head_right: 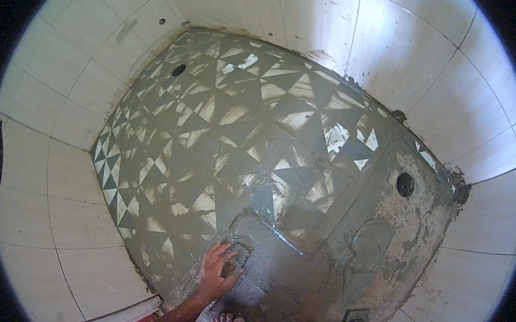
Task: The recorder is applying cement and placing/leveling tiles on a bathroom floor.
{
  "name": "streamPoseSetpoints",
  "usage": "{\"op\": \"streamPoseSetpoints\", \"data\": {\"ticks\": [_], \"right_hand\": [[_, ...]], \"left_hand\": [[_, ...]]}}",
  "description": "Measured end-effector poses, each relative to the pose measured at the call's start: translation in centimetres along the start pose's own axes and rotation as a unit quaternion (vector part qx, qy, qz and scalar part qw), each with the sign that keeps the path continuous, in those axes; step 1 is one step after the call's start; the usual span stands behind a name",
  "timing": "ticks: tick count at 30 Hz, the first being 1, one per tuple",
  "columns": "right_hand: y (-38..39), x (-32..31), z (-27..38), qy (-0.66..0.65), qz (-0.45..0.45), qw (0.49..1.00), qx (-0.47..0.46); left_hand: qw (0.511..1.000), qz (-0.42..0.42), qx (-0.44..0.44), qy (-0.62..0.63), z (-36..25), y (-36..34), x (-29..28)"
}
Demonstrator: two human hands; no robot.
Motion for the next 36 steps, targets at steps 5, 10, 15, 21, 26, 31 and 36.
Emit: {"op": "streamPoseSetpoints", "data": {"ticks": [5,10,15,21,26,31,36], "right_hand": [[-0.9,-0.9,6.7,0.396,0.091,0.908,-0.106],[0.0,0.2,8.6,-0.366,-0.018,0.897,0.248],[-0.8,-3.2,8.5,0.174,-0.134,0.952,-0.214],[1.1,-6.4,16.9,0.28,-0.074,0.955,-0.065],[5.5,-8.5,19.2,0.293,-0.037,0.955,0.042],[12.1,-9.4,22.6,0.253,-0.132,0.958,-0.003],[14.8,-7.9,22.7,0.273,-0.137,0.95,0.064]], "left_hand": [[1.0,0.013,-0.009,-0.018,0.1,-0.8,-0.4],[1.0,0.012,-0.006,-0.014,0.0,-0.4,-0.9],[0.999,0.025,-0.003,-0.026,-2.5,-2.2,-2.3],[0.988,0.072,-0.12,0.063,-7.2,-1.6,-10.9],[0.977,0.14,-0.15,0.049,-10.5,0.7,-18.1],[0.958,0.168,-0.221,0.07,-11.4,6.1,-22.6],[0.949,0.179,-0.239,0.104,-12.3,9.2,-24.3]]}}
Point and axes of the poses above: each hand's wrist, its own y-axis away from the middle knuckle, its own x-axis out of the palm, z = x × y, the point moved 4 cm from there along -y, towards the middle knuckle, and after that the axes turned 9 degrees about -z, right-handed, at the moved point
